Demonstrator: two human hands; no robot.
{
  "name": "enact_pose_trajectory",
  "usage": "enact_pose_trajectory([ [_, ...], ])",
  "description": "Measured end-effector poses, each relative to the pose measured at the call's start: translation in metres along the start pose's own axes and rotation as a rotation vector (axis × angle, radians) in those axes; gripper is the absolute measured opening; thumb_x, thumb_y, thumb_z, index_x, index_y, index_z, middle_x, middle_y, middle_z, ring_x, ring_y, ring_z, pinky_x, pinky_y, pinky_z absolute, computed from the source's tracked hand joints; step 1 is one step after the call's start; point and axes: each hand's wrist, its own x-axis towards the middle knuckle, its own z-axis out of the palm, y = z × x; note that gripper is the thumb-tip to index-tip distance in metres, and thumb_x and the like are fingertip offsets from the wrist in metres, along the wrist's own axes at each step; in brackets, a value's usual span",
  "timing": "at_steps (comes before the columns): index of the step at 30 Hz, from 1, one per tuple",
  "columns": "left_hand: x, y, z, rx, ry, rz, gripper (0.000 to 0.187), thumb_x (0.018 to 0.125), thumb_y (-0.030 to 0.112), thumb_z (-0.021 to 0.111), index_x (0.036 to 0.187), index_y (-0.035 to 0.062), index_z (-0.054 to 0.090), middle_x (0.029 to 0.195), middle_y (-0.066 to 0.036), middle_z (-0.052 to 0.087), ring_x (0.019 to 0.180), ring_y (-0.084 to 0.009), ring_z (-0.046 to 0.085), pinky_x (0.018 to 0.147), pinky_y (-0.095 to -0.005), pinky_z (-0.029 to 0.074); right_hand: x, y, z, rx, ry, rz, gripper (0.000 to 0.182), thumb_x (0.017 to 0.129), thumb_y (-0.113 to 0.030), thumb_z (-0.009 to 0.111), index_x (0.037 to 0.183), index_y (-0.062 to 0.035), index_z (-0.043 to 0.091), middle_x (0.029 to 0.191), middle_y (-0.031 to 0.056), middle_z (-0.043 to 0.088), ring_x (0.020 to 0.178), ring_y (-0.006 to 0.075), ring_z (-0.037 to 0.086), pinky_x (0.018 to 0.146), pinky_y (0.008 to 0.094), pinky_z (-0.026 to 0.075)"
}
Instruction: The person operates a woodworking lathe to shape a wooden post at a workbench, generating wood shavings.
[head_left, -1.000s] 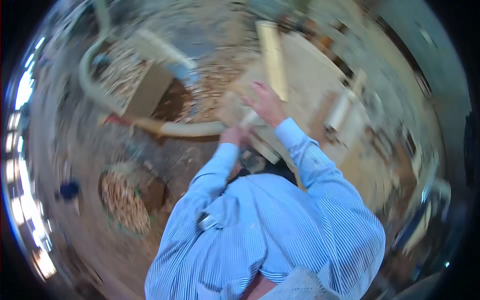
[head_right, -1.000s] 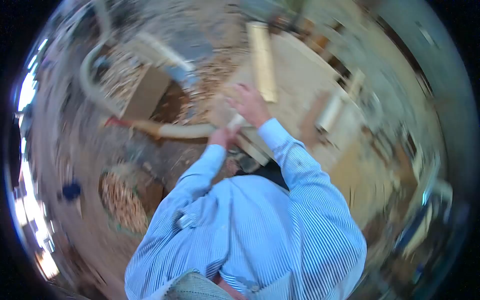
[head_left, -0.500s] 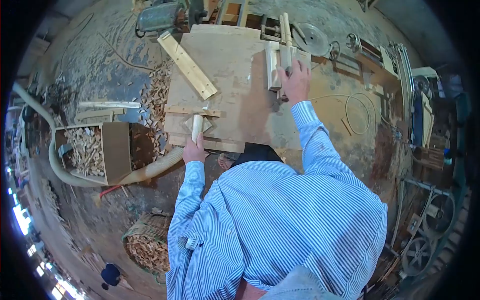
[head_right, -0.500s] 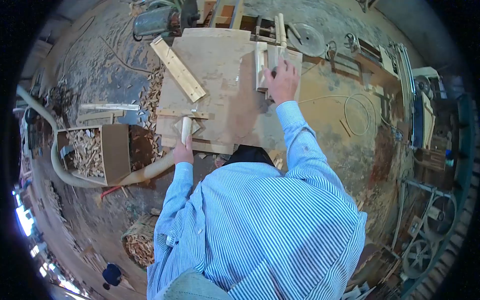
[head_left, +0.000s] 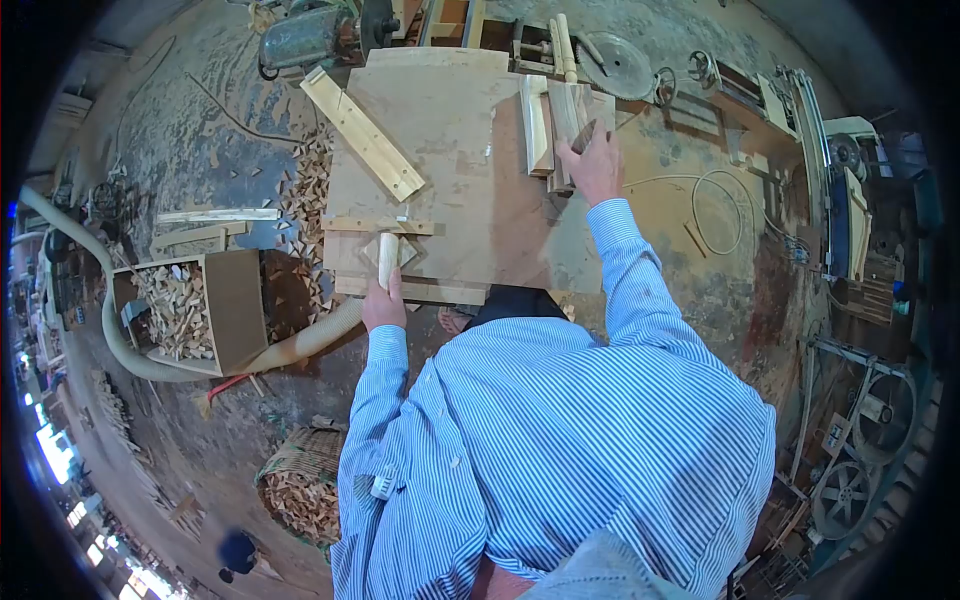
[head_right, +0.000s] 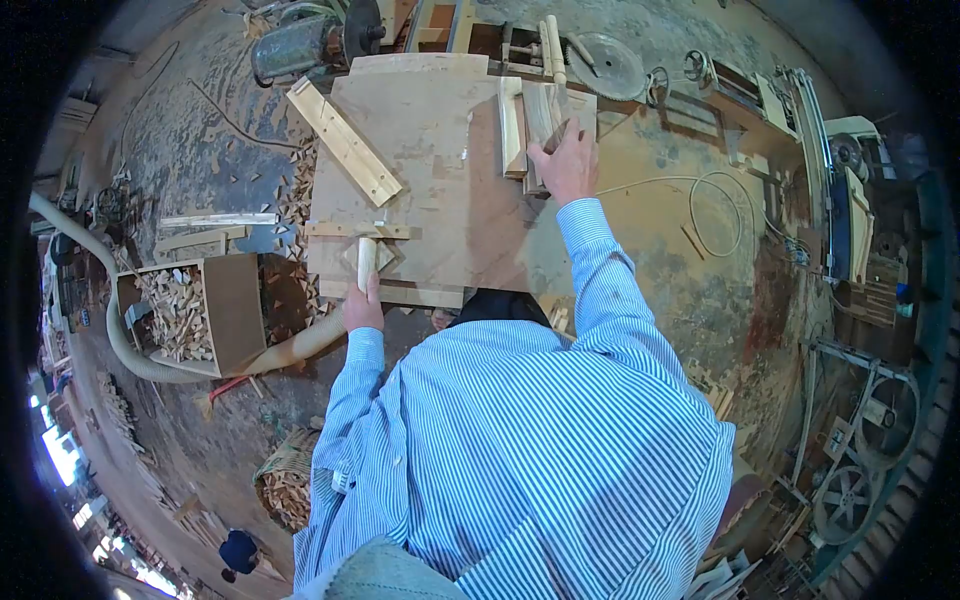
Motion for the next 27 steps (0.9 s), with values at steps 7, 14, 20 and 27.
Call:
enact_pose_trajectory([
  [7, -0.002, 0.008, -0.007, -0.032, 0.012, -0.001, 0.066, 0.100, 0.064, 0.046, 0.108, -0.0001, 0.059, 0.092, -0.031, 0.069, 0.089, -0.0517, 0.066, 0.077, -0.0603, 0.050, 0.013, 0.007, 0.016, -0.007, 0.125, -0.076, 0.082, 0.082, -0.045, 0.079, 0.141, 0.0032, 0.048, 0.128, 0.0336, 0.054, 0.118, 0.0465, 0.056, 0.100, 0.0524, 0.048],
  [14, -0.003, 0.012, -0.014, -0.042, -0.067, -0.054, 0.067, 0.101, 0.064, 0.046, 0.113, -0.0004, 0.060, 0.100, -0.033, 0.068, 0.094, -0.0534, 0.064, 0.082, -0.0612, 0.048, 0.017, -0.020, -0.006, 0.206, 0.100, -0.096, 0.068, 0.091, -0.037, 0.072, 0.141, 0.0040, 0.051, 0.122, 0.0283, 0.057, 0.111, 0.0438, 0.059, 0.096, 0.0494, 0.049],
  [20, -0.005, 0.006, -0.007, -0.012, 0.027, -0.065, 0.066, 0.100, 0.063, 0.049, 0.110, -0.0007, 0.061, 0.091, -0.031, 0.069, 0.088, -0.0526, 0.066, 0.078, -0.0614, 0.050, 0.008, -0.122, 0.033, 0.415, -0.155, -0.347, 0.046, 0.089, -0.036, 0.072, 0.111, 0.0047, 0.065, 0.100, 0.0221, 0.062, 0.098, 0.0396, 0.061, 0.086, 0.0457, 0.049],
  [27, -0.005, 0.011, -0.020, -0.014, -0.072, -0.094, 0.065, 0.100, 0.063, 0.048, 0.103, -0.0003, 0.059, 0.091, -0.031, 0.069, 0.087, -0.0513, 0.066, 0.077, -0.0596, 0.051, 0.040, -0.200, 0.203, 0.294, -0.266, -0.411, 0.043, 0.088, -0.037, 0.071, 0.109, 0.0009, 0.069, 0.110, 0.0255, 0.066, 0.109, 0.0420, 0.061, 0.094, 0.0494, 0.050],
])
